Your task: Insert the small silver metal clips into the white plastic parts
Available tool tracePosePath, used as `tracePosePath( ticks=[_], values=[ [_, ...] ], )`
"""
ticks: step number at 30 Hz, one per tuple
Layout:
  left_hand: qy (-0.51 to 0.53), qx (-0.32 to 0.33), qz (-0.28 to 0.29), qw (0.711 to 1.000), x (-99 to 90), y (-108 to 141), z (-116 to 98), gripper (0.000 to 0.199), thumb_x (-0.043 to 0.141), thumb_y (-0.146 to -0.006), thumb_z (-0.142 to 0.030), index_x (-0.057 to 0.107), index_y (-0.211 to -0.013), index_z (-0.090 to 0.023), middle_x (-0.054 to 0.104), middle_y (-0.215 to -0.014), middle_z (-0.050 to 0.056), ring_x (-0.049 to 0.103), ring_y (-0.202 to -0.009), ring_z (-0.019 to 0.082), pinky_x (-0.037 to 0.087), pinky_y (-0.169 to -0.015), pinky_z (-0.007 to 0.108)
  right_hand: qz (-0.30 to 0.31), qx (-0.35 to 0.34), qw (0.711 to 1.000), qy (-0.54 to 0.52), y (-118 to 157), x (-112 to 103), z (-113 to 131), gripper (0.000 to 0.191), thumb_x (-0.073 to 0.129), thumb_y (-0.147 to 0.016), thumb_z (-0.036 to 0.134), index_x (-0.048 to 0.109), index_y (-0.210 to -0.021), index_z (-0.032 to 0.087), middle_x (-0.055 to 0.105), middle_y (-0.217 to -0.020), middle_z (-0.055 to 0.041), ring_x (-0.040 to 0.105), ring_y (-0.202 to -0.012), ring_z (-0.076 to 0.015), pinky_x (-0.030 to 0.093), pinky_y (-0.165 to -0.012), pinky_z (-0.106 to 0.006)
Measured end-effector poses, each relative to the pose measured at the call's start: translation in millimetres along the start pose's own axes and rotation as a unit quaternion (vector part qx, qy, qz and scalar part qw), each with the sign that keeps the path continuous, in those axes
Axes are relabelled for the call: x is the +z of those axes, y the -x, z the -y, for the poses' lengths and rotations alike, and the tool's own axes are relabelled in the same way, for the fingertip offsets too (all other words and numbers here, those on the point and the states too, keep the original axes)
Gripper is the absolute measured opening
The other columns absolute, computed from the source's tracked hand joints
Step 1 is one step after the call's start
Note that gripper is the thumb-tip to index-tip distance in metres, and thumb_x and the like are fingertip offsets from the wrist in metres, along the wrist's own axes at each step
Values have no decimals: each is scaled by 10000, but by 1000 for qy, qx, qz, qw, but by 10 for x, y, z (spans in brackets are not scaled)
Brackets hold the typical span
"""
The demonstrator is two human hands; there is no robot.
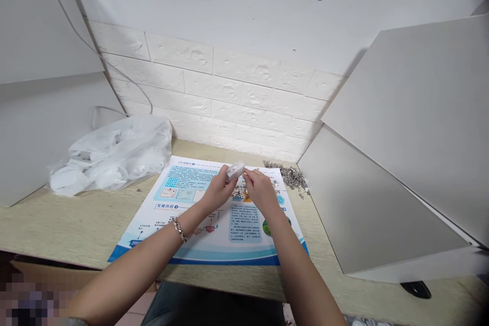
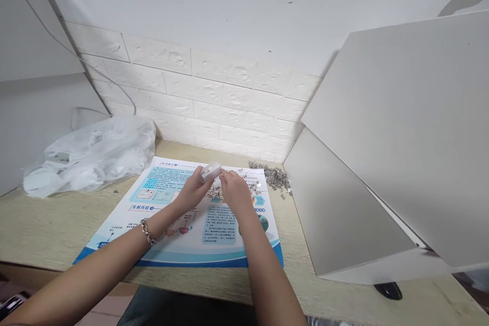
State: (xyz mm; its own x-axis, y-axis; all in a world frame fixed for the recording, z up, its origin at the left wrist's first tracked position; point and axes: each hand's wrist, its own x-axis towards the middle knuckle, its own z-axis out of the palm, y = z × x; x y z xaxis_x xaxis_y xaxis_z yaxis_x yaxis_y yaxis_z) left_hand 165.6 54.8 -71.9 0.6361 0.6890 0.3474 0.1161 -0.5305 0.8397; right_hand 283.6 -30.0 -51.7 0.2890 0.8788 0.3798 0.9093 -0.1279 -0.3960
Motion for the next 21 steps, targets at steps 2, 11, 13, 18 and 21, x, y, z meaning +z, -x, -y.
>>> tracePosePath(
  ticks=[2,11,13,18,21],
  values=[
    [11,-1,9,1000,-18,-14,8,163,443,-796,-293,321,-727,-209,337,-553,-68,332,-473,88,264,-458,213,2,5,1000,10,0,-3,4,302,328,-906,224,589,-1050,179,616,-866,-55,538,-823,-154,371,-698,-245],
    [-20,4,18,1000,-3,-8,12,180,426,-800,-292,289,-711,-216,341,-533,-74,332,-457,91,249,-460,219,0,58,996,74,6,39,77,297,308,-909,218,604,-909,191,585,-827,-45,526,-741,-141,335,-621,-232],
    [-25,1,16,1000,14,2,13,172,412,-805,-296,286,-718,-217,346,-536,-73,335,-452,91,249,-460,219,2,57,996,73,5,37,70,300,307,-908,211,605,-891,194,582,-814,-41,524,-733,-137,332,-618,-229],
    [-16,-4,5,1000,22,5,7,188,422,-799,-297,275,-712,-218,333,-530,-76,321,-447,89,249,-457,217,14,33,998,45,-2,8,44,279,336,-902,219,598,-995,192,599,-829,-43,530,-773,-146,337,-642,-230],
    [2,-8,14,1000,4,-7,9,198,436,-792,-301,279,-705,-218,320,-524,-78,320,-451,89,247,-450,214,15,29,999,42,-4,3,42,282,337,-900,219,605,-983,194,602,-814,-43,528,-768,-151,334,-643,-235]
  ],
)
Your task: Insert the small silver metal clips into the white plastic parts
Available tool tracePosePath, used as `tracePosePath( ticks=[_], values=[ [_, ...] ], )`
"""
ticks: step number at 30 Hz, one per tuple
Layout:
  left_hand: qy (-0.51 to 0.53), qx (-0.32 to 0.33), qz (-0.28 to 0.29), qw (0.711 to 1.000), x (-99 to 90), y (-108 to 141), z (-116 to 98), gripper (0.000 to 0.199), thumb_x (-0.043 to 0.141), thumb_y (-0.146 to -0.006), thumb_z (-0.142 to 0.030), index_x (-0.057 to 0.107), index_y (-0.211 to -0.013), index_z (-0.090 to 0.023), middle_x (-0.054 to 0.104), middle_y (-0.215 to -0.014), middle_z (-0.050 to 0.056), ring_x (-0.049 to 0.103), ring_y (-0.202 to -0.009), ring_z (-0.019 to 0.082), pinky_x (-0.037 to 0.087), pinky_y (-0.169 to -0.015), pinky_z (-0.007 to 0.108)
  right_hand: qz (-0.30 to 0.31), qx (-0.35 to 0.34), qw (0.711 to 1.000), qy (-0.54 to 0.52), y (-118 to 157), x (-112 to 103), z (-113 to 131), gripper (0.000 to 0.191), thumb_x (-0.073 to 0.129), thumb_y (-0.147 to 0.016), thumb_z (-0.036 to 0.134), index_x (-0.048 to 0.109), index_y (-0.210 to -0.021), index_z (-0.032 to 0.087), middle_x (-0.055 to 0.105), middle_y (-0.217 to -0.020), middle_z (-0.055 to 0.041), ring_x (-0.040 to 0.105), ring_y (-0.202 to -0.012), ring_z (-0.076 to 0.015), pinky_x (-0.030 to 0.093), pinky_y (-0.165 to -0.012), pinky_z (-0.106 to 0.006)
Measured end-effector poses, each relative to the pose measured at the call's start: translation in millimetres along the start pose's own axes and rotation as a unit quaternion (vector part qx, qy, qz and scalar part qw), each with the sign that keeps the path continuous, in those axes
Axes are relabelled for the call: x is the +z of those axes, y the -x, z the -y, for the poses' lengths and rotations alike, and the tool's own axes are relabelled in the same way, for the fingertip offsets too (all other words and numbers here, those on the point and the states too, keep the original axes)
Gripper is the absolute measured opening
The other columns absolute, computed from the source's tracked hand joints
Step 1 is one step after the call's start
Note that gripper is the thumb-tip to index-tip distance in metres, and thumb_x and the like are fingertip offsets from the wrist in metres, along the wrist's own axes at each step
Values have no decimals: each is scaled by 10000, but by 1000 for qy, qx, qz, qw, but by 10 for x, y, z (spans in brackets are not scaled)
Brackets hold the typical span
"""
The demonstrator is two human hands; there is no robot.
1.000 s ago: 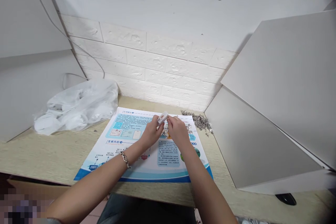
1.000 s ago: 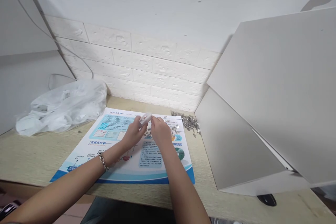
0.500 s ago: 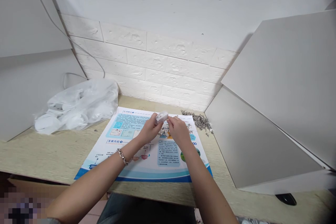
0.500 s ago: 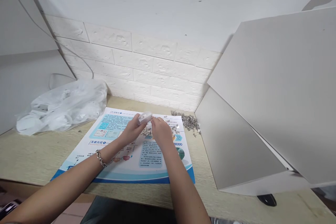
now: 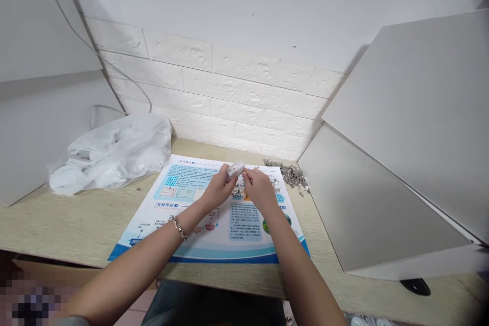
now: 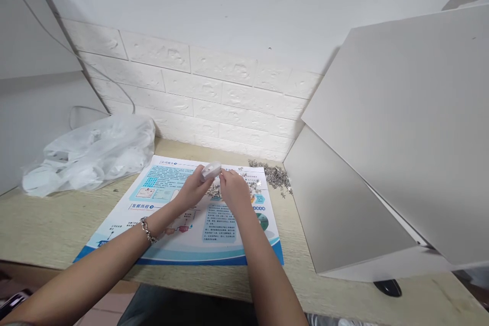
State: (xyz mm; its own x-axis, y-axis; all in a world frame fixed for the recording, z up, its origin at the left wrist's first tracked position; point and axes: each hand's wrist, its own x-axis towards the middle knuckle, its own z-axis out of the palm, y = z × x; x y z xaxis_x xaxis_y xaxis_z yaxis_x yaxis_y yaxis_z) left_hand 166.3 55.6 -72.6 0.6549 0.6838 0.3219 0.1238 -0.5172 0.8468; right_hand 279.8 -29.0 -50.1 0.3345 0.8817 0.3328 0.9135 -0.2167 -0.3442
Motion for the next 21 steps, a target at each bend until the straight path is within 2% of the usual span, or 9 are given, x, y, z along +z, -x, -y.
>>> tracePosePath(
  ticks=[11,21],
  values=[
    [-7,14,8,1000,1,-5,16,186,436,-795,-288,284,-712,-220,329,-530,-78,327,-457,93,250,-454,219,-13,30,999,15,16,24,15,293,322,-900,214,613,-867,200,577,-781,-37,514,-728,-144,324,-633,-234],
    [-34,31,3,999,0,-6,18,189,422,-805,-273,268,-711,-218,344,-543,-72,332,-461,92,255,-471,215,-10,-4,1000,-21,0,21,-25,273,342,-897,227,609,-927,181,597,-809,-46,516,-756,-151,331,-636,-236]
  ],
)
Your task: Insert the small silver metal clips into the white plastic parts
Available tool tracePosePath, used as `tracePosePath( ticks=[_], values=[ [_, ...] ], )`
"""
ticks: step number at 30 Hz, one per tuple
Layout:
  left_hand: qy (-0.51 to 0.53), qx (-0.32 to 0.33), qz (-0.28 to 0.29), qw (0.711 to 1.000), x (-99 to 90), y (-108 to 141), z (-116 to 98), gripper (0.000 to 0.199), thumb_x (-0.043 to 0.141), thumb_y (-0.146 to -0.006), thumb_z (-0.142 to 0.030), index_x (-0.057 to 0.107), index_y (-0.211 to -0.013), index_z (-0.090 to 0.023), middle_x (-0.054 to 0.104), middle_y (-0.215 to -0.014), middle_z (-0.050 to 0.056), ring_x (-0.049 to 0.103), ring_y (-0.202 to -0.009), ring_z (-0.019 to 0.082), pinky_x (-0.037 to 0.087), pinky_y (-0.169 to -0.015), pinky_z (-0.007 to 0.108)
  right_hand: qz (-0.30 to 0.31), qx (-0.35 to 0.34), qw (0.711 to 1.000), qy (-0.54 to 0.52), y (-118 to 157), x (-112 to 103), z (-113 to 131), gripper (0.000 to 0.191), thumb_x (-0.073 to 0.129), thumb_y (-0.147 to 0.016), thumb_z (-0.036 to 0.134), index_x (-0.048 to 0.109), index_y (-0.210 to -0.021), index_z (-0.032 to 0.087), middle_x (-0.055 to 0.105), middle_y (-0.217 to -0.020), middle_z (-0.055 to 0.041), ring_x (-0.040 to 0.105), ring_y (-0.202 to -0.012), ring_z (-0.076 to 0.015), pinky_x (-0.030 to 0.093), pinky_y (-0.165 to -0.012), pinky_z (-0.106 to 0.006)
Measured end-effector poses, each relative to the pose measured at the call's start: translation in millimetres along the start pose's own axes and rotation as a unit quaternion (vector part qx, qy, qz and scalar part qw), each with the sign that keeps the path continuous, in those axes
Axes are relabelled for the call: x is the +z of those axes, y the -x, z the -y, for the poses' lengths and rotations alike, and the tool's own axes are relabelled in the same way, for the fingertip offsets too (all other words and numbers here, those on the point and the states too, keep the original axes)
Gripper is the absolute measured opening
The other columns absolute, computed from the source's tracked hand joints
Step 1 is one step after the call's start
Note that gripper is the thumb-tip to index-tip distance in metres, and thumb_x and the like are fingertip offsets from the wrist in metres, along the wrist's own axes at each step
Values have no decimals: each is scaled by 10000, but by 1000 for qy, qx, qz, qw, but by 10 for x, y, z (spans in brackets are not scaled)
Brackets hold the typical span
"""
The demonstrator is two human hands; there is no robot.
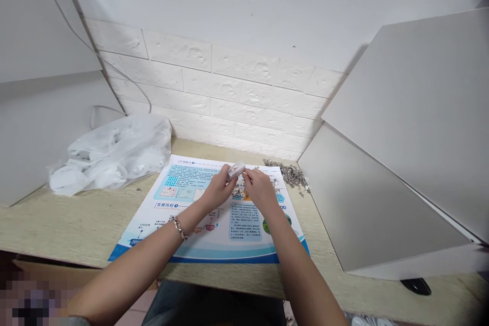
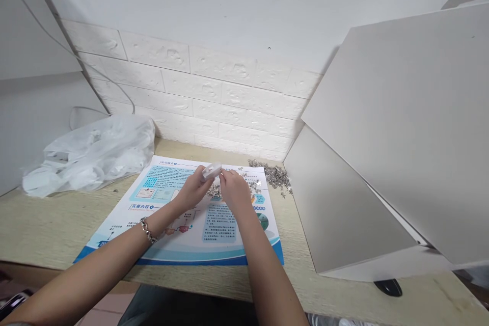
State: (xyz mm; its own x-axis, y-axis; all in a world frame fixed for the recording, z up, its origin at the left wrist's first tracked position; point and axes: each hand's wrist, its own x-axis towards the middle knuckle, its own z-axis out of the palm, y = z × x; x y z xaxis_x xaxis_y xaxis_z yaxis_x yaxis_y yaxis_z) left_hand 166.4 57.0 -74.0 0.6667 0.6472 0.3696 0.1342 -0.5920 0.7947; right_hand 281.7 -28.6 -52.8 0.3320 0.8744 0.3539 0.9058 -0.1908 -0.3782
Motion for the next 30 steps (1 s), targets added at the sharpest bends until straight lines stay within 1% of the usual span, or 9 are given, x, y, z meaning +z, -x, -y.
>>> tracePosePath(
  ticks=[4,8,11,18,22,27,30],
  values=[
    [-1,6,-3,1000,7,1,15,187,422,-807,-270,269,-713,-219,346,-545,-71,340,-463,95,260,-474,215,-14,2,1000,-3,-2,31,0,266,348,-895,217,608,-930,175,603,-820,-50,519,-767,-156,334,-642,-241],
    [-24,10,-4,1000,17,11,19,147,405,-823,-274,294,-747,-217,397,-581,-55,382,-494,107,288,-498,225,-21,17,999,18,6,59,21,268,333,-903,216,598,-916,176,597,-826,-49,520,-754,-152,332,-639,-243],
    [-33,10,-3,999,21,19,14,124,392,-834,-280,303,-773,-218,429,-599,-46,404,-506,115,296,-504,230,-18,15,999,27,11,56,33,269,324,-905,210,590,-898,172,588,-811,-47,520,-749,-151,331,-637,-241],
    [-26,15,-10,999,20,25,13,149,391,-828,-286,286,-747,-217,395,-588,-51,376,-490,106,290,-487,225,-13,11,1000,13,6,37,29,265,330,-906,210,591,-917,171,595,-828,-50,529,-790,-155,342,-667,-242],
    [-25,15,-8,1000,27,29,22,145,388,-828,-292,293,-749,-217,412,-601,-47,394,-503,109,304,-499,229,-19,17,1000,5,6,65,22,263,336,-901,202,594,-940,170,604,-861,-55,532,-800,-154,346,-671,-243],
    [-46,12,-17,999,57,43,6,125,385,-823,-277,298,-754,-219,431,-596,-47,406,-498,117,299,-499,230,-20,32,999,6,-1,103,39,273,328,-896,189,600,-893,166,604,-844,-61,532,-759,-149,348,-652,-243],
    [-58,-3,-27,998,85,58,-17,125,398,-808,-271,305,-743,-221,430,-587,-48,411,-486,121,284,-484,226,-25,46,999,11,0,112,65,269,329,-894,189,596,-877,169,599,-833,-61,531,-745,-147,343,-632,-240]
  ],
)
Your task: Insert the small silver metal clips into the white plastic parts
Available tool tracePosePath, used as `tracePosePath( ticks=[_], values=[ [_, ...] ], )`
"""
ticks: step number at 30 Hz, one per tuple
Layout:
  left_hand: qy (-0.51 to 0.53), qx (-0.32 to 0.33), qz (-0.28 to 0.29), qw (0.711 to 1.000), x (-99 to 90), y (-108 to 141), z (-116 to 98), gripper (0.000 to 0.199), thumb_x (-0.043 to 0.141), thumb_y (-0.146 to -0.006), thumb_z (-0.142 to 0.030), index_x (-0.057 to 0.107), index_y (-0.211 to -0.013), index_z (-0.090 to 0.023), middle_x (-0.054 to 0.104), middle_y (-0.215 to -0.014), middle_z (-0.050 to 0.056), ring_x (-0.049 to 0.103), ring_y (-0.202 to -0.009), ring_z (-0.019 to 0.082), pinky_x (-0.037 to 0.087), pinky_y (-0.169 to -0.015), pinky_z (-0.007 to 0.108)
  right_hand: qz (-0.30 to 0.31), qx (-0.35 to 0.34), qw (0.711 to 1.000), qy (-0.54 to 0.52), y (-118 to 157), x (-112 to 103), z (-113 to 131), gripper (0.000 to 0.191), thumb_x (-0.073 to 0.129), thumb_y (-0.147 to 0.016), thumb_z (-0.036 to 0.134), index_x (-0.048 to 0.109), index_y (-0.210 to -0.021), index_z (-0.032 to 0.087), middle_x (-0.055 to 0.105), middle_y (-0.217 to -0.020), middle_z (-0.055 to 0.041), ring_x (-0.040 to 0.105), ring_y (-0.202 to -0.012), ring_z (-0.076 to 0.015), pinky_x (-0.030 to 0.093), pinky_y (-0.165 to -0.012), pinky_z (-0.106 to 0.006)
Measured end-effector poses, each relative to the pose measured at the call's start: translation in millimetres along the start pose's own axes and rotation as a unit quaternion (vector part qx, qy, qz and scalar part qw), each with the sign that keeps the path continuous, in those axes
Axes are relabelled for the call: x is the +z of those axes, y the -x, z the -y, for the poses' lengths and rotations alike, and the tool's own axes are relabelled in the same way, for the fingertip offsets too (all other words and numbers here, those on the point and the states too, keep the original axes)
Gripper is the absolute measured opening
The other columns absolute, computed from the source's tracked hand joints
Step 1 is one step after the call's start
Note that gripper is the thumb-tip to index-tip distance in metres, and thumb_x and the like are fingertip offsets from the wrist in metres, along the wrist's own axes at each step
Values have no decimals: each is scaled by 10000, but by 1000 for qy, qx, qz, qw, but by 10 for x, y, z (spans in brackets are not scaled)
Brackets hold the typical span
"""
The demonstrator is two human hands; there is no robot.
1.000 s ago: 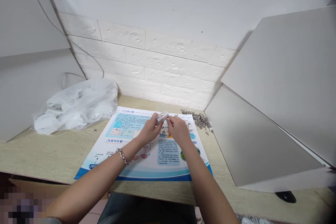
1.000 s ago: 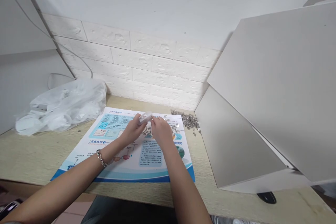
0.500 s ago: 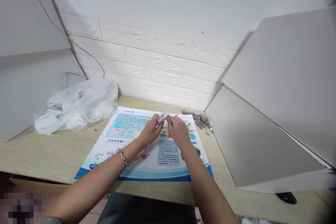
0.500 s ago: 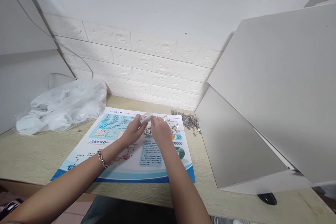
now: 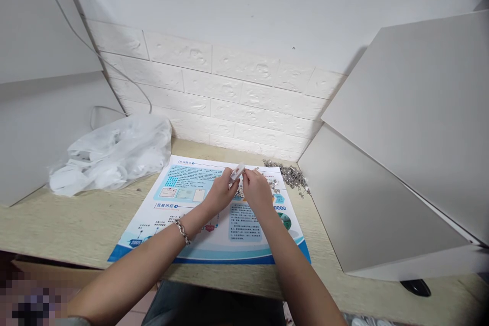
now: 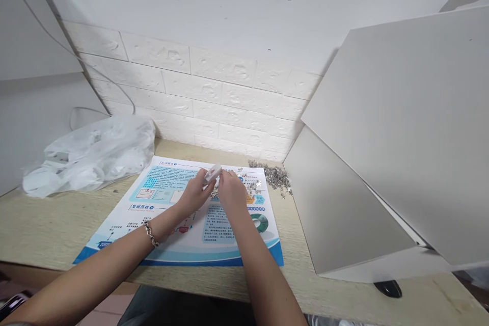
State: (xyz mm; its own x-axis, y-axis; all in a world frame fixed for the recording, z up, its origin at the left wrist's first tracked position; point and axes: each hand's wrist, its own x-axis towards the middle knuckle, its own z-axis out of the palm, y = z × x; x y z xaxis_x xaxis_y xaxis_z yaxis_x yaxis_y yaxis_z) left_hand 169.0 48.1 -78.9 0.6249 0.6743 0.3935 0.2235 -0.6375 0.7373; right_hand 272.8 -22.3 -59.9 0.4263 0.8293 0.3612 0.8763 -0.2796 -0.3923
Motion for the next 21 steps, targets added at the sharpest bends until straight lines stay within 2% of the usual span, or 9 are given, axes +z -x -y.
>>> tracePosePath(
  ticks=[14,21],
  values=[
    [-18,-33,-1,999,32,19,-42,148,422,-790,-273,294,-731,-226,428,-558,-51,446,-489,138,279,-489,225,3,37,999,28,11,-10,72,242,351,-872,164,593,-866,173,585,-847,-55,523,-744,-143,323,-602,-236],
    [-12,-39,-14,999,10,11,-48,144,416,-786,-267,291,-727,-226,415,-558,-53,404,-472,127,278,-487,227,14,-6,1000,-8,-4,-35,-5,271,354,-873,158,610,-960,178,606,-867,-58,538,-792,-150,347,-655,-236]
  ],
)
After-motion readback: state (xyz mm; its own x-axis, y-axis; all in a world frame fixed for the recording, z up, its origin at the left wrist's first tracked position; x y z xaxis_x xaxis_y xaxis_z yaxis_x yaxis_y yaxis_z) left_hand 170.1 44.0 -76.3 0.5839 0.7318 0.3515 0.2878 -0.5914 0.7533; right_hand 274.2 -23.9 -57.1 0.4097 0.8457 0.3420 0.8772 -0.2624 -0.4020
